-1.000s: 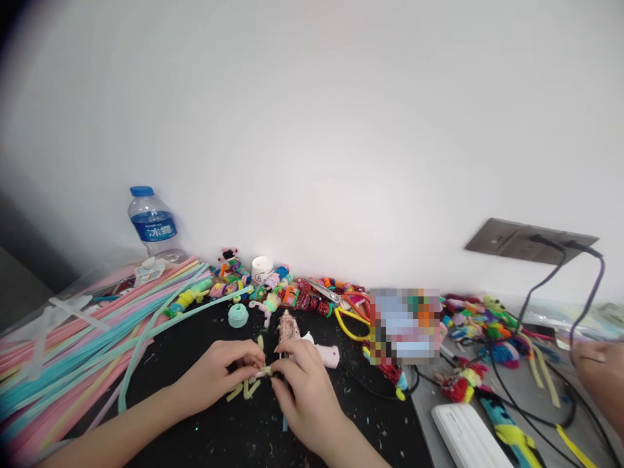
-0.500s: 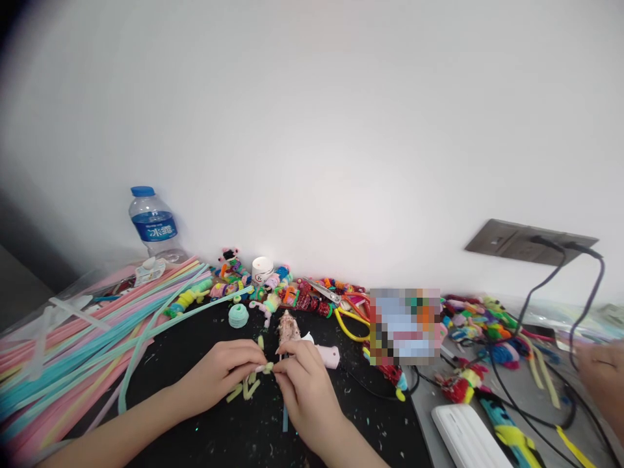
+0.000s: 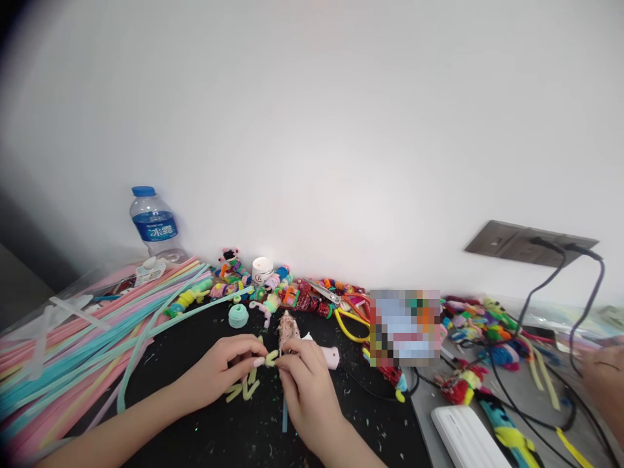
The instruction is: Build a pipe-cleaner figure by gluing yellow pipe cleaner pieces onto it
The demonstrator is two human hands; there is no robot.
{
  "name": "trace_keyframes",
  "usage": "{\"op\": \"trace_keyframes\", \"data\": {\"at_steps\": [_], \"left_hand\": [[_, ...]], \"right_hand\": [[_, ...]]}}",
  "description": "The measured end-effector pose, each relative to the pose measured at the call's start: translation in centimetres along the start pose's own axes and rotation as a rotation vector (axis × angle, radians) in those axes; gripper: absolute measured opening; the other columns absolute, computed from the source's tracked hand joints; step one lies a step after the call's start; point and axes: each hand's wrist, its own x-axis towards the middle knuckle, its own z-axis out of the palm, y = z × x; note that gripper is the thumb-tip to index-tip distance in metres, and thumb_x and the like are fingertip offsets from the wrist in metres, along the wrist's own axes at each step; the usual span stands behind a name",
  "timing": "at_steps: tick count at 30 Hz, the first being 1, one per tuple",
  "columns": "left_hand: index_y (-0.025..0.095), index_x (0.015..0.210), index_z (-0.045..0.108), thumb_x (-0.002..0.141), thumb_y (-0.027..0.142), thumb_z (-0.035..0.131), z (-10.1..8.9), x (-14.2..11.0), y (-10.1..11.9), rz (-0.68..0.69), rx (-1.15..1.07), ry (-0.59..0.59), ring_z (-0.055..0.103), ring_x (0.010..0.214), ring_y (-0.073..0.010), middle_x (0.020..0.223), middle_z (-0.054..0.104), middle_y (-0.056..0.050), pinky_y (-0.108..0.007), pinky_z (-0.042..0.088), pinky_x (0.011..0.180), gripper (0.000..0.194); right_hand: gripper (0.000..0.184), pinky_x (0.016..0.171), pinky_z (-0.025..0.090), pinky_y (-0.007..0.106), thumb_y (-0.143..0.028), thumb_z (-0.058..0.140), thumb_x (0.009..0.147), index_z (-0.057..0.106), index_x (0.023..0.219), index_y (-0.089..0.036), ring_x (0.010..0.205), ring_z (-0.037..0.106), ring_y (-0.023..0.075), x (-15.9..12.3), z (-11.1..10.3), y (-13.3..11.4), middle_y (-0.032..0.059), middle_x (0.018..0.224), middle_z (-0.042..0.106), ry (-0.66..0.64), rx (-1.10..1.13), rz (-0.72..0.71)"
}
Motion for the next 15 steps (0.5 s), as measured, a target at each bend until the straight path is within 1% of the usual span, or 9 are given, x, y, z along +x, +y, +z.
{"op": "trace_keyframes", "data": {"at_steps": [2, 7, 11, 15], "left_hand": [[0.017, 0.087, 0.063, 0.086, 0.024, 0.047, -0.07, -0.03, -0.09, 0.002, -0.011, -0.014, 0.051, 0.060, -0.0094, 0.077, 0.055, 0.000, -0.018, 0.039, 0.054, 0.017], [0.016, 0.079, 0.062, 0.086, 0.025, 0.048, -0.05, -0.03, -0.02, 0.008, 0.005, -0.019, 0.048, 0.059, -0.0092, 0.070, 0.052, 0.002, -0.018, 0.037, 0.054, 0.018], [0.017, 0.083, 0.063, 0.084, 0.025, 0.051, -0.08, 0.00, 0.04, 0.016, 0.004, -0.011, 0.046, 0.057, -0.0090, 0.073, 0.054, 0.001, -0.019, 0.035, 0.053, 0.014], [0.016, 0.078, 0.062, 0.086, 0.022, 0.048, -0.11, -0.03, 0.07, 0.042, 0.038, 0.000, 0.049, 0.063, -0.0104, 0.069, 0.053, 0.002, -0.020, 0.037, 0.060, 0.017]], "right_hand": [[0.020, 0.081, 0.044, 0.034, -0.008, 0.043, 0.086, 0.057, 0.094, -0.020, 0.095, 0.051, 0.0199, 0.05, 0.00, 0.12, 0.0079, 0.101, 0.054, 0.006, 0.009, 0.003], [0.020, 0.081, 0.043, 0.033, -0.008, 0.044, 0.087, 0.057, 0.094, -0.020, 0.095, 0.051, 0.0198, -0.02, 0.05, 0.32, 0.0075, 0.102, 0.053, -0.020, 0.019, 0.003], [0.020, 0.083, 0.042, 0.033, -0.009, 0.043, 0.087, 0.057, 0.095, -0.021, 0.096, 0.050, 0.0196, -0.10, 0.02, 0.25, 0.0074, 0.103, 0.052, -0.035, 0.026, 0.012], [0.020, 0.083, 0.042, 0.034, -0.009, 0.043, 0.088, 0.057, 0.096, -0.021, 0.097, 0.050, 0.0197, -0.10, 0.05, 0.22, 0.0072, 0.104, 0.053, -0.050, 0.027, 0.015]]}}
